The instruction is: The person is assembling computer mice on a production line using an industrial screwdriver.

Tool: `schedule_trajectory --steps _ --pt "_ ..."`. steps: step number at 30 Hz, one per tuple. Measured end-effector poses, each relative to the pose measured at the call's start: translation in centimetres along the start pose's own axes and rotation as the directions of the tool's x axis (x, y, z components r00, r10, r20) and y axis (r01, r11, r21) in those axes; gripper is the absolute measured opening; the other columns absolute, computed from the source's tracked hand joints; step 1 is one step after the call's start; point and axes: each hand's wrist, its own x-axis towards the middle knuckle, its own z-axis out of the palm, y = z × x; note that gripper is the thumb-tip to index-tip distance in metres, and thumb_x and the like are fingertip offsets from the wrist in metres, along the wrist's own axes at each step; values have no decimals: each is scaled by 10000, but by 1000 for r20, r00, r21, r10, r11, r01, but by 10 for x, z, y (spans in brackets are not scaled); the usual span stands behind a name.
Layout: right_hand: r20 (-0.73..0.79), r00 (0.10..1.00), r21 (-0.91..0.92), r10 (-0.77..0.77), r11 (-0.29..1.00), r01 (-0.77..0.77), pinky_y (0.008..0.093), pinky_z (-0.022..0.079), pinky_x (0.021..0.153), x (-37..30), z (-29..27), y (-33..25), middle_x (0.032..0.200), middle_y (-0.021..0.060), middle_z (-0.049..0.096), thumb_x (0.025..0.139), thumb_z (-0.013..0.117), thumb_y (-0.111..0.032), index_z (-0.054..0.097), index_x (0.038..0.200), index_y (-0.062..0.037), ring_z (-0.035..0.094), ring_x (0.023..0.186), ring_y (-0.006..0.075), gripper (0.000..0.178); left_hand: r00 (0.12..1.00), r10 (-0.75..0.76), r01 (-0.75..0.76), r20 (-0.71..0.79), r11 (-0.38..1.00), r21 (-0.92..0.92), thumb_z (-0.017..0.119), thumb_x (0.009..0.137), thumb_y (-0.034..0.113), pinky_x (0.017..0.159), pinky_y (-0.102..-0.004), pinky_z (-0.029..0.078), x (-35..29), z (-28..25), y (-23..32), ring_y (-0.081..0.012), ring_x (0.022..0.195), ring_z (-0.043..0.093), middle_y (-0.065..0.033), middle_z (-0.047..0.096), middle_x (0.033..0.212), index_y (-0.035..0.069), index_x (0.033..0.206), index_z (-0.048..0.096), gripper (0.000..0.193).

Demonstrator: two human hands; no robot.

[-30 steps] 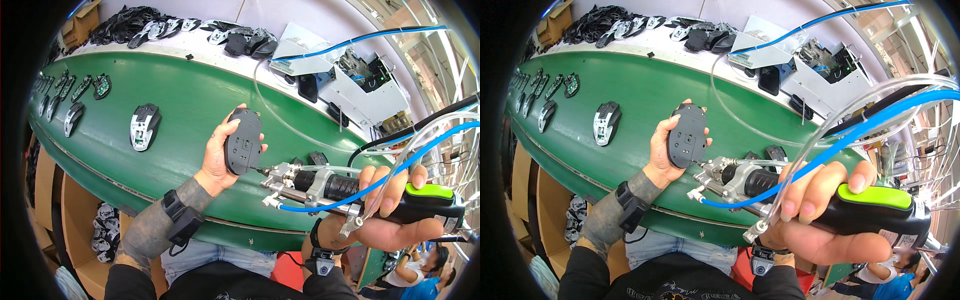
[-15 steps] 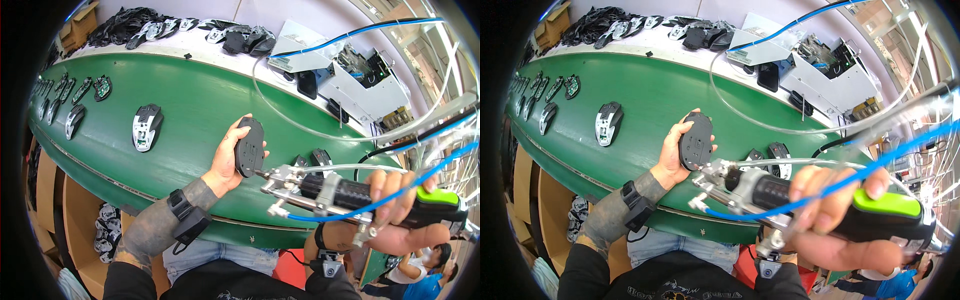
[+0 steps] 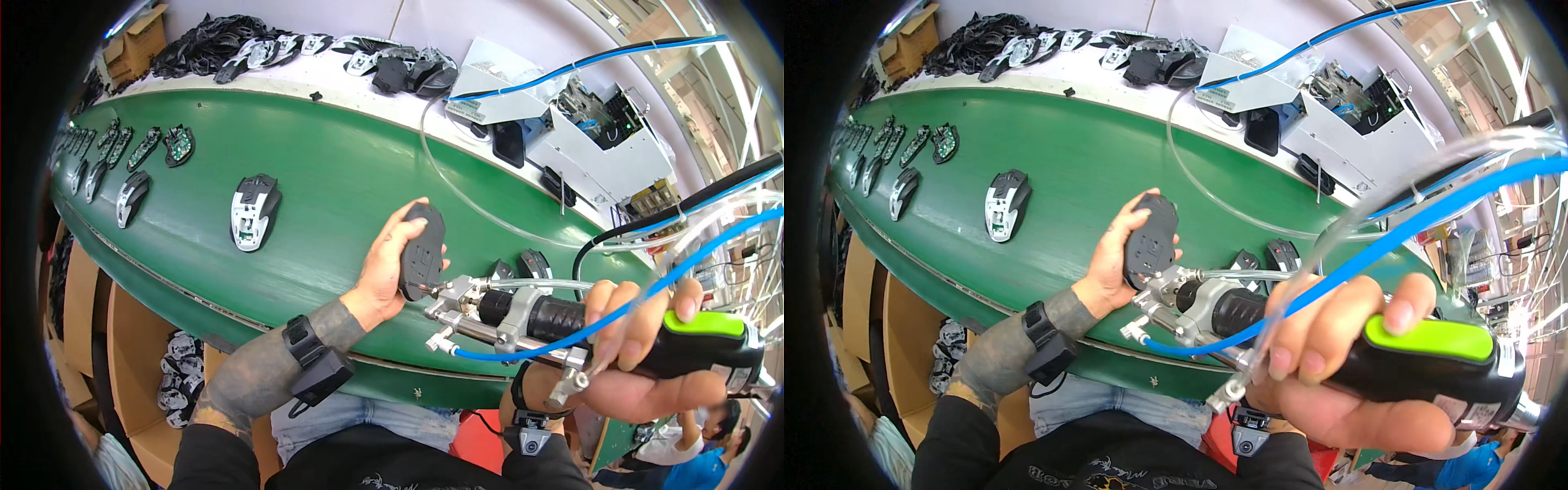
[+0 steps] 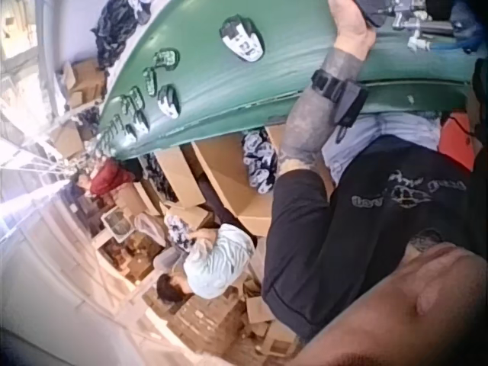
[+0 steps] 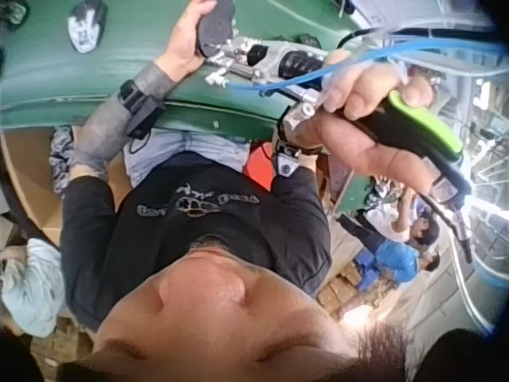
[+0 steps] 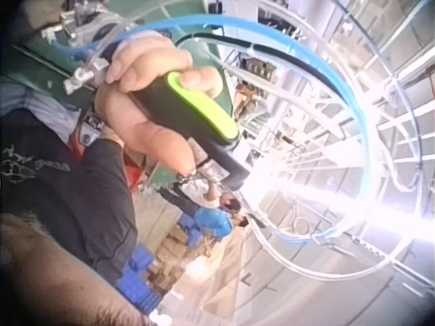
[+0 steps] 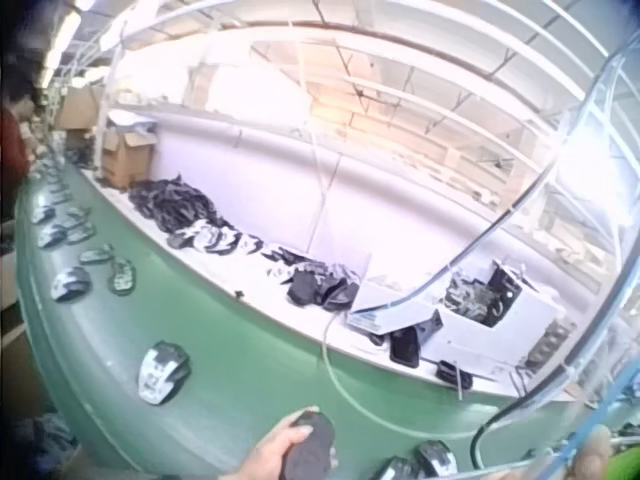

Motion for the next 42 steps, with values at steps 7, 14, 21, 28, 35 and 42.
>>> schedule_trajectory --steps 7,14,21,28,35,42 --pt "18 992 -40 124 992 -123 239 375 512 16 -15 -6 605 21 459 851 473 -579 374 1038 -49 452 466 131 571 805 500 -301 321 -123 946 596 842 387 983 -405 343 3 -11 29 -327 1152 428 -210 419 1262 45 1242 479 539" --pt "18 998 33 65 997 -66 232 347 537 18 -27 -18 632 27 466 850 492 -564 368 1059 -52 469 511 131 567 760 649 468 23 -572 674 670 695 385 948 -528 330 -36 -96 122 -424 1157 367 -193 344 1322 159 1234 474 616" --pt "-112 987 -77 -114 991 106 216 323 512 16 -47 -17 636 -1 448 835 454 -626 416 1045 -60 404 497 101 605 954 276 -63 -116 565 823 578 818 292 760 -374 493 -1 -20 78 -233 830 581 -112 533 1093 104 1263 458 498" --pt "-270 929 -72 -254 967 244 201 275 415 17 -52 -7 625 19 457 810 463 -656 472 1001 -58 394 466 125 627 1000 -19 20 16 994 -104 452 884 333 763 -460 500 0 14 20 -251 861 578 -96 513 1162 150 1286 413 443" --pt "-226 951 -69 -213 977 202 229 303 504 20 -56 2 647 20 458 811 430 -676 473 1026 -51 418 531 121 661 980 -129 146 149 983 -112 433 896 326 792 -470 504 -6 16 2 -285 934 570 -145 447 1263 103 1313 369 478" --pt "-188 962 -47 -196 981 190 232 308 504 18 -53 2 667 20 467 812 433 -672 497 1051 -41 422 534 121 678 973 -128 150 194 983 -103 417 899 327 794 -485 512 -9 13 4 -304 1039 527 -173 411 1299 96 1329 344 494"
